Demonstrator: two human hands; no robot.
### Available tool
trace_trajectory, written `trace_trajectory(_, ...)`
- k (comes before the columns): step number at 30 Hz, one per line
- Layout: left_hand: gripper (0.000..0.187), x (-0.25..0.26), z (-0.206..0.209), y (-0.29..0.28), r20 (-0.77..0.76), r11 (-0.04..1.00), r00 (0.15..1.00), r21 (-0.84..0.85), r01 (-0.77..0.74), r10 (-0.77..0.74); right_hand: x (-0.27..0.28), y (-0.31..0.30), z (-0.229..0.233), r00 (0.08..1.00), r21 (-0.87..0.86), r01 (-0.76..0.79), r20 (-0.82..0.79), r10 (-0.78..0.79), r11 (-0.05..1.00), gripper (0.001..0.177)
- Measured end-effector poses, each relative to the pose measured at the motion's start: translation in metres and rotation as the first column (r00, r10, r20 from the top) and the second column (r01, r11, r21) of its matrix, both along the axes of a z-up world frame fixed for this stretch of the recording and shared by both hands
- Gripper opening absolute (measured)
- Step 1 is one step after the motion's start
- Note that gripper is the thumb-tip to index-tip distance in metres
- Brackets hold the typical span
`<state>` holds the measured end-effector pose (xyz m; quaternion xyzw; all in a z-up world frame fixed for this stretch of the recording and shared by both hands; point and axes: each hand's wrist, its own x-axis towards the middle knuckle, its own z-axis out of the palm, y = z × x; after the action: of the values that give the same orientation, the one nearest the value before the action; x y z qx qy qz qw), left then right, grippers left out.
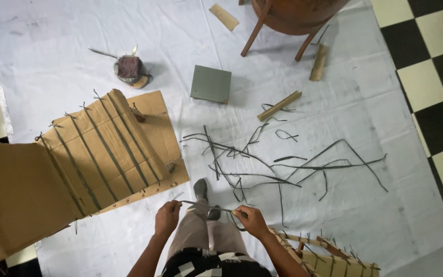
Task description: Wrapping furniture components in cardboard and securing them with plastic straps.
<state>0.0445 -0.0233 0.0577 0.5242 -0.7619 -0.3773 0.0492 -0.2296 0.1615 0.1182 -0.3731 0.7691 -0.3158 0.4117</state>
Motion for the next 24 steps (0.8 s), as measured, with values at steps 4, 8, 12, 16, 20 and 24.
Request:
trace_trajectory(4, 0.023, 0.033, 0.018, 0.019, 0.06, 0.984, 0.995, 0.154, -0.088, 0.079, 0.016, 0.016, 0.005, 0.998, 0.04, -0.005, -0.062, 0.008, 0.999, 0.025)
trace_trajectory(8, 0.026, 0.063, 0.024, 0.061, 0.085, 0.978, 0.987, 0.151, -0.147, 0.135, 0.042, 0.039, 0.001, 0.993, 0.108, -0.01, -0.118, 0.023, 0.994, 0.026)
trace_trajectory(12, 0.032, 0.091, 0.042, 0.092, 0.189, 0.919, 0.962, 0.305, -0.249, 0.198, 0.075, 0.065, -0.001, 0.993, 0.073, 0.029, -0.115, -0.02, 0.997, 0.029)
trace_trajectory(16, 0.029, 0.12, 0.034, 0.111, 0.277, 0.946, 0.949, 0.239, -0.217, 0.148, 0.108, 0.078, 0.006, 0.999, 0.227, 0.045, -0.041, -0.036, 0.973, 0.029)
trace_trajectory(20, 0.062, 0.149, -0.011, 0.122, 0.145, 0.995, 0.989, 0.093, -0.028, 0.015, 0.137, 0.076, 0.01, 0.998, 0.212, -0.035, -0.041, 0.045, 0.977, 0.03)
trace_trajectory(24, 0.064, 0.142, 0.017, 0.108, 0.01, 0.976, 0.98, 0.084, 0.198, -0.2, 0.164, 0.054, 0.015, 0.984, 0.071, -0.167, -0.054, 0.171, 0.983, 0.023)
